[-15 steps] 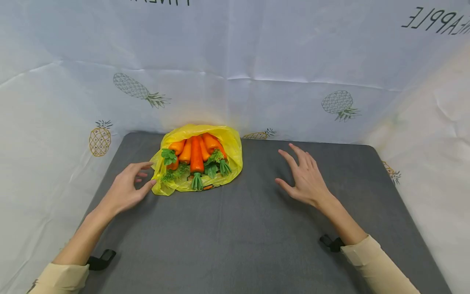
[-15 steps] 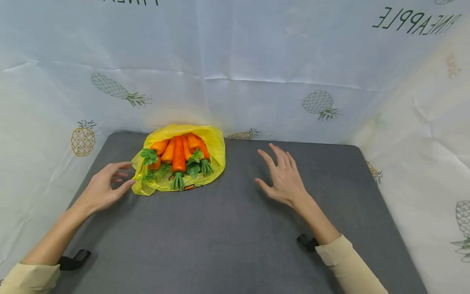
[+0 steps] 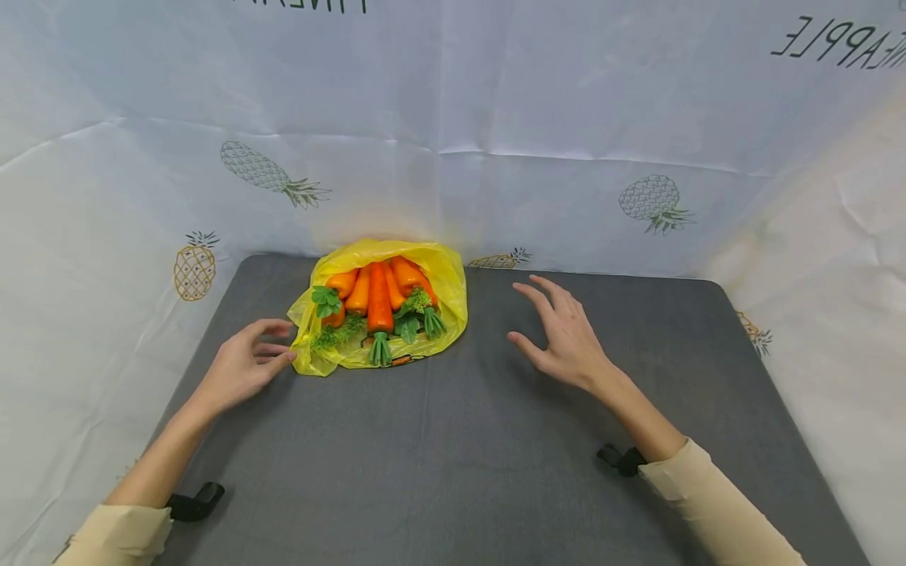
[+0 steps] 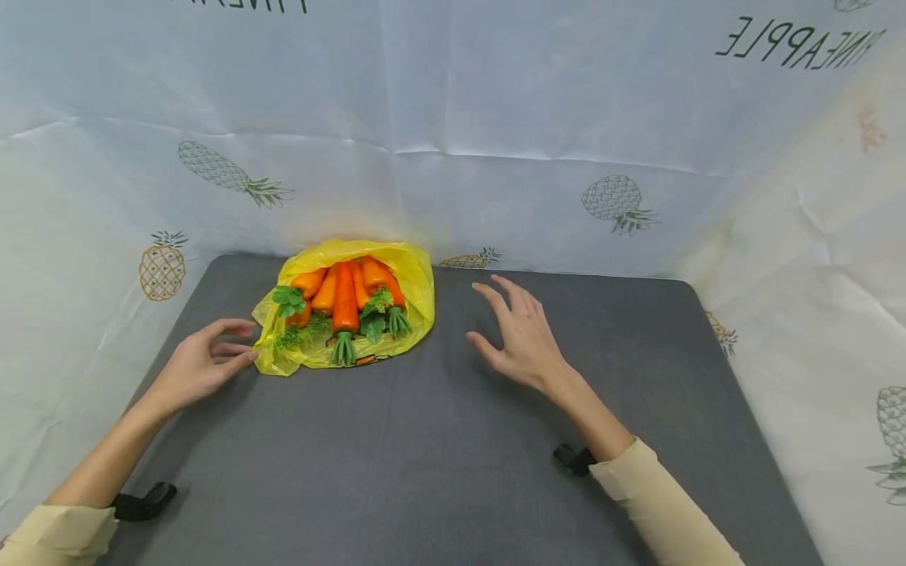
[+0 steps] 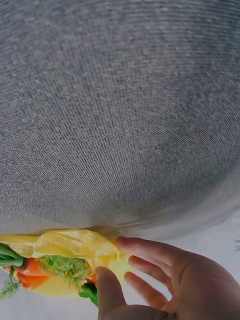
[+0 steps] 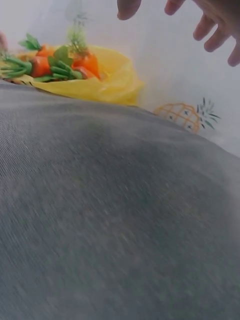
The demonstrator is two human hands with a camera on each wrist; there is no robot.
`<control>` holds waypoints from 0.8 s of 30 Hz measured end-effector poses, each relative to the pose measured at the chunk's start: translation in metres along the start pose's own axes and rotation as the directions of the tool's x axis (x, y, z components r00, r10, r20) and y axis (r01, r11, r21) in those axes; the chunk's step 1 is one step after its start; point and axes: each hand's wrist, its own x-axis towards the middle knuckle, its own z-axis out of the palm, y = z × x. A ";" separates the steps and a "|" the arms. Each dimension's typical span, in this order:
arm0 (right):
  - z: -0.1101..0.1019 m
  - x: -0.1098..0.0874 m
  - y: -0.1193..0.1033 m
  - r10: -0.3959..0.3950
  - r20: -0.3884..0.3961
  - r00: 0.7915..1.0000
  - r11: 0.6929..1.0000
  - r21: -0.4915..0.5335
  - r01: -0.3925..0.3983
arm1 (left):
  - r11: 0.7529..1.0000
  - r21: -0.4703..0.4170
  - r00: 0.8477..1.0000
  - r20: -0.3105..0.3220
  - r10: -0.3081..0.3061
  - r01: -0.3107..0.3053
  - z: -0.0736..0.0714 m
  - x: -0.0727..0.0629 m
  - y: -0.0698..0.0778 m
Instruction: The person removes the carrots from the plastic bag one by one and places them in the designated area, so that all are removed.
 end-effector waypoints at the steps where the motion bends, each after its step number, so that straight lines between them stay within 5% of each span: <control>1: 0.001 0.001 -0.002 -0.003 0.000 1.000 1.000 0.011 0.003 | 1.000 -0.024 1.000 0.007 -0.012 0.012 0.000 0.000 -0.001; 7: 0.005 0.010 -0.011 -0.033 -0.003 0.999 0.998 0.048 0.033 | 0.988 -0.134 0.996 0.055 -0.076 0.082 0.001 0.003 -0.007; 24: 0.015 0.030 -0.028 -0.074 0.011 0.997 0.995 0.069 0.073 | 0.933 -0.254 0.965 0.125 -0.231 0.256 0.005 0.010 -0.014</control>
